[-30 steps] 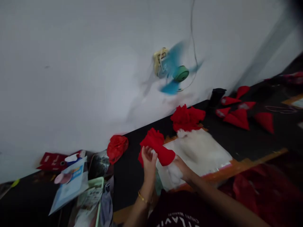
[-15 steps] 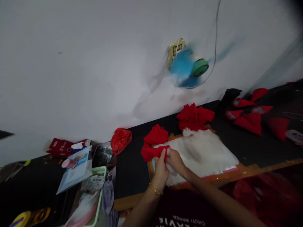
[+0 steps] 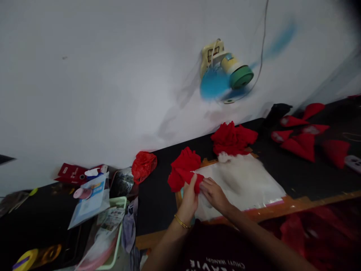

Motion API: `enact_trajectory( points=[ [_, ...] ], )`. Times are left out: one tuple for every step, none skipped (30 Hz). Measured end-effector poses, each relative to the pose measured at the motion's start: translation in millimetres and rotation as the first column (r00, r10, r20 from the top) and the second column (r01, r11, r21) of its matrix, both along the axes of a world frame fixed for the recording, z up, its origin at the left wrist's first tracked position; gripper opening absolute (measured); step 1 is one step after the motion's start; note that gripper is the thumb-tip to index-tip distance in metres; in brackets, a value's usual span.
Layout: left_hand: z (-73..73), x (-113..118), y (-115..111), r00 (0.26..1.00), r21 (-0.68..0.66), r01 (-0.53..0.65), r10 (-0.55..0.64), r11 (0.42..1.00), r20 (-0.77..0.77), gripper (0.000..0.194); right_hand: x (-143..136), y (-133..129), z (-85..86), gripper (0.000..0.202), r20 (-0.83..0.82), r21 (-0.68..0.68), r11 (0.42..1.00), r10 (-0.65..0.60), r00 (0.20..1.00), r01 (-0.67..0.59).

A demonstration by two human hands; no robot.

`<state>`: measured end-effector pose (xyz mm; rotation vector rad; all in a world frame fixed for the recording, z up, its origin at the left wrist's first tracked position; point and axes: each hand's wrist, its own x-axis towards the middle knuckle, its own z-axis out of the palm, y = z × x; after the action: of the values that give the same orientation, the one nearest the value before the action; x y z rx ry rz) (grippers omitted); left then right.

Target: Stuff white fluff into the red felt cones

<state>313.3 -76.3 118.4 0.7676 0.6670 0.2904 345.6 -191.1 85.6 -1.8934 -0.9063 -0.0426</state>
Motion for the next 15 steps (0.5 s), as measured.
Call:
enact_trajectory(
  points=[
    [4.4,-1.7,-2.0,0.998,0.06,0.054,-0.055,0.997,0.016,0.04,1.1,-0.1,-0.8,0.023,-0.008,0.002,1.0,0.025,1.0,-0.025],
    [7.4,-3.5,-3.5,0.994,0.125,0.107,-0.11,0.986,0.016,0.041,2.3,0.3,-1.5,0.024,-0.043,0.019,0.999,0.049,0.998,-0.048],
    [9.2,-5.2,-4.5,0.988,0.175,0.148,-0.152,0.973,0.012,0.042,3.6,1.2,-2.0,0.022,-0.099,0.054,0.996,0.07,0.993,-0.065],
    [10.1,-6.8,-5.3,0.984,0.21,0.173,-0.178,0.962,0.004,0.043,4.9,2.3,-2.2,0.02,-0.173,0.1,0.992,0.089,0.981,-0.072],
    [10.3,-8.2,-5.9,0.982,0.229,0.182,-0.187,0.956,-0.003,0.045,6.2,3.6,-2.1,0.021,-0.251,0.147,0.987,0.108,0.962,-0.072],
    [10.0,-9.4,-6.4,0.984,0.234,0.176,-0.179,0.956,-0.008,0.047,7.4,4.9,-1.6,0.024,-0.322,0.186,0.98,0.13,0.938,-0.072],
    [9.5,-10.3,-6.8,0.987,0.224,0.159,-0.16,0.962,-0.011,0.047,8.4,5.9,-0.9,0.027,-0.376,0.212,0.974,0.155,0.913,-0.078],
    [8.9,-11.0,-7.0,0.991,0.2,0.13,-0.13,0.971,-0.015,0.046,9.0,6.5,-0.1,0.029,-0.414,0.224,0.971,0.175,0.893,-0.087],
    [8.3,-11.4,-6.8,0.996,0.168,0.093,-0.091,0.981,-0.018,0.043,9.1,6.7,0.7,0.03,-0.436,0.219,0.972,0.178,0.882,-0.088],
    [7.8,-11.6,-6.3,0.999,0.131,0.051,-0.048,0.99,-0.023,0.039,8.5,6.3,1.4,0.031,-0.442,0.201,0.977,0.159,0.883,-0.075],
    [7.5,-11.7,-5.4,1.0,0.096,0.013,-0.01,0.995,-0.027,0.035,7.2,5.4,1.9,0.033,-0.428,0.177,0.983,0.114,0.896,-0.04],
    [7.4,-11.7,-4.3,0.999,0.066,-0.017,0.019,0.998,-0.032,0.032,5.4,4.2,2.1,0.036,-0.395,0.158,0.987,0.055,0.917,0.009],
    [7.8,-11.7,-3.1,0.999,0.045,-0.038,0.04,0.998,-0.036,0.031,3.1,2.7,2.1,0.038,-0.346,0.147,0.988,-0.001,0.938,0.055],
    [8.6,-11.7,-2.1,0.998,0.033,-0.052,0.053,0.998,-0.039,0.03,0.7,1.0,1.9,0.039,-0.285,0.143,0.986,-0.039,0.958,0.083],
    [10.0,-11.9,-1.6,0.997,0.027,-0.059,0.06,0.998,-0.041,0.03,-1.5,-0.6,1.5,0.038,-0.22,0.142,0.987,-0.048,0.974,0.08]
  ],
)
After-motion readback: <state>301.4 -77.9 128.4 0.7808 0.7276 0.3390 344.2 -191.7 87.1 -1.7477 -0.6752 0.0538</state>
